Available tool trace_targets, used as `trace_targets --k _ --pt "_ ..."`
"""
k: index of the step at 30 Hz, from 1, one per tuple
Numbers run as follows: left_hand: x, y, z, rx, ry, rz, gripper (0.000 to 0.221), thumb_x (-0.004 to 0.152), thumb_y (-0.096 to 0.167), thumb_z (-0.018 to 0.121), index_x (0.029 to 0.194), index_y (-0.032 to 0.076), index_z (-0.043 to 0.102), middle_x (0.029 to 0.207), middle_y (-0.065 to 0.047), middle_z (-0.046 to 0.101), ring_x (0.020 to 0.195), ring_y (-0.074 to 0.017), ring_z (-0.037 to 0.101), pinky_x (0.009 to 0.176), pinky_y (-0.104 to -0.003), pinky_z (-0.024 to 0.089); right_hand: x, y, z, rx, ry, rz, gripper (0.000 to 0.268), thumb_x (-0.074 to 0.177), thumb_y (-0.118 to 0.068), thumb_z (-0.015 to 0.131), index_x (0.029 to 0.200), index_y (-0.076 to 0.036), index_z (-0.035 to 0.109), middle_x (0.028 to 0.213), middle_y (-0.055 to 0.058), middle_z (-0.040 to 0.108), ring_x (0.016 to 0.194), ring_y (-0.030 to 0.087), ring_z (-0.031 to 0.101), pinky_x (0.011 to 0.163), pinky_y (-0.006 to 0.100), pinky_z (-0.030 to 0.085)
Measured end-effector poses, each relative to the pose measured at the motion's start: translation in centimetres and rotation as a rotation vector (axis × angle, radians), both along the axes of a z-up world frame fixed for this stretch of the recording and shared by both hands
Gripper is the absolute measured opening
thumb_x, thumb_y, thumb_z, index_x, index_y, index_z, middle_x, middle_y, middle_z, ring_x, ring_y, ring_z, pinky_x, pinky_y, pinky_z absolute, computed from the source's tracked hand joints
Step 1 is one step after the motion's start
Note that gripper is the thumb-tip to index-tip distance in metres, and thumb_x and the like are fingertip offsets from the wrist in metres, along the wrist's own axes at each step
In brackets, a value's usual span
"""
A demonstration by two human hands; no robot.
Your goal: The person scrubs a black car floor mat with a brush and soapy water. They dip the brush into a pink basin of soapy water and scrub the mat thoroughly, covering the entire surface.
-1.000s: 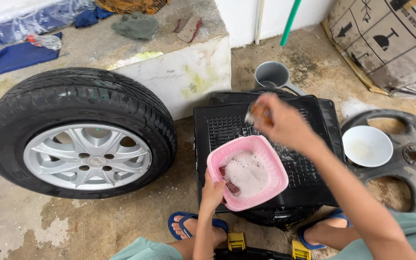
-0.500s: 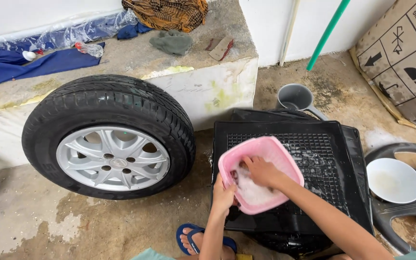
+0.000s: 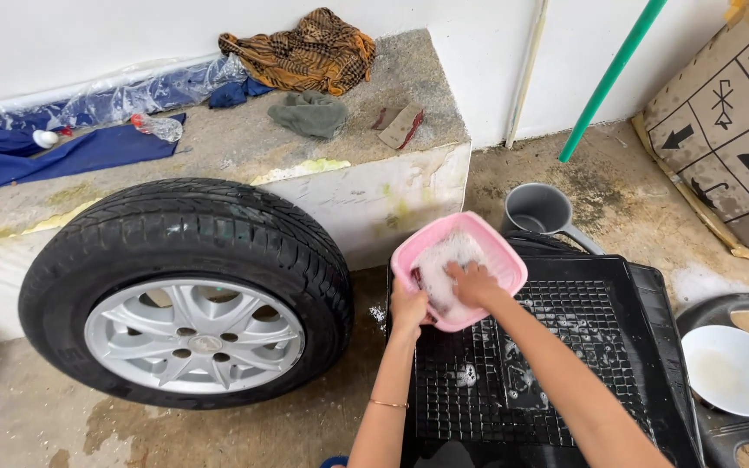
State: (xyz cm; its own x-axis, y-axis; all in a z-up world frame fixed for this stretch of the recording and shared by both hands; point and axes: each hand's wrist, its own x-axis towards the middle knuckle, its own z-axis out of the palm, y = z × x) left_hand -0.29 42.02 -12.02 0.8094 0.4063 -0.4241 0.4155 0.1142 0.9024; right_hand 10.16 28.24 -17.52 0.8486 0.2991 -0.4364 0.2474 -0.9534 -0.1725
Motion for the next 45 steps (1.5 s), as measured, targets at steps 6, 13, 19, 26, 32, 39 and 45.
trace_targets --k 6,13,19,26,32,39,45 --pt "0.2 1.3 -1.7 0.127 0.027 -0.092 0.07 0.089 0.02 0.062 0.154 0.013 0.039 0.145 -0.027 0.053 0.133 -0.0434 0.053 0.104 -0.054 0.053 0.7 1.0 0.3 -0.003 0.031 0.071 0.071 0.094 -0.041 0.056 0.159 -0.026 0.031 0.155 0.027 0.037 0.141 0.047 0.042 0.104 0.065 0.043" --pt "-6.9 3.4 -4.4 0.218 0.07 -0.084 0.066 0.1 0.057 0.055 0.142 0.006 0.056 0.144 -0.024 0.056 0.131 -0.0395 0.057 0.108 -0.052 0.05 -3.1 -4.4 6.3 0.644 -0.354 -0.109 0.035 0.089 -0.021 0.063 0.122 -0.012 0.072 0.111 0.017 0.069 0.111 0.039 0.065 0.096 0.05 0.051" --pt "-13.3 1.0 -10.0 0.568 0.387 -0.154 0.082 0.095 0.051 0.06 0.156 0.009 0.024 0.158 -0.016 0.03 0.146 -0.0364 0.027 0.109 -0.069 0.034 -4.1 -8.5 7.5 0.686 -0.533 -0.569 0.068 0.082 -0.016 0.071 0.142 -0.007 0.04 0.137 0.022 0.038 0.13 0.04 0.034 0.105 0.054 0.037" --pt "-13.9 -0.6 -13.1 1.09 0.202 0.021 0.031 0.1 0.029 0.057 0.119 0.004 0.053 0.112 -0.016 0.059 0.106 -0.0353 0.054 0.089 -0.047 0.049 -7.5 -7.2 12.1 1.273 0.587 -1.118 0.048 0.104 -0.016 0.043 0.15 -0.014 0.029 0.142 0.029 0.052 0.116 0.048 0.062 0.091 0.061 0.056" --pt "-14.5 0.3 -11.1 0.834 0.206 -0.095 0.023 0.11 0.029 0.033 0.108 0.007 0.042 0.089 -0.023 0.068 0.083 -0.0466 0.067 0.068 -0.058 0.053 -8.9 -6.4 13.2 1.4 0.582 -1.236 0.05 0.105 -0.002 0.038 0.152 -0.02 0.045 0.159 0.021 0.034 0.129 0.048 0.055 0.089 0.057 0.059" --pt "-16.7 -0.9 -6.5 0.81 0.158 -0.155 0.023 0.11 0.022 0.034 0.12 0.004 0.043 0.085 -0.023 0.069 0.079 -0.0429 0.068 0.065 -0.054 0.053 -10.8 -6.0 15.8 1.451 0.489 -1.275 0.059 0.1 0.008 0.034 0.151 -0.019 0.047 0.158 0.022 0.034 0.138 0.045 0.046 0.097 0.057 0.057" --pt "-23.2 -3.5 -6.1 0.662 0.317 -0.214 0.015 0.109 0.017 0.035 0.121 0.008 0.039 0.078 -0.014 0.062 0.067 -0.0326 0.061 0.057 -0.046 0.045 -6.5 -6.4 12.6 1.605 0.436 -1.29 0.058 0.097 0.008 0.036 0.146 -0.018 0.052 0.156 0.023 0.039 0.137 0.052 0.045 0.096 0.061 0.056"
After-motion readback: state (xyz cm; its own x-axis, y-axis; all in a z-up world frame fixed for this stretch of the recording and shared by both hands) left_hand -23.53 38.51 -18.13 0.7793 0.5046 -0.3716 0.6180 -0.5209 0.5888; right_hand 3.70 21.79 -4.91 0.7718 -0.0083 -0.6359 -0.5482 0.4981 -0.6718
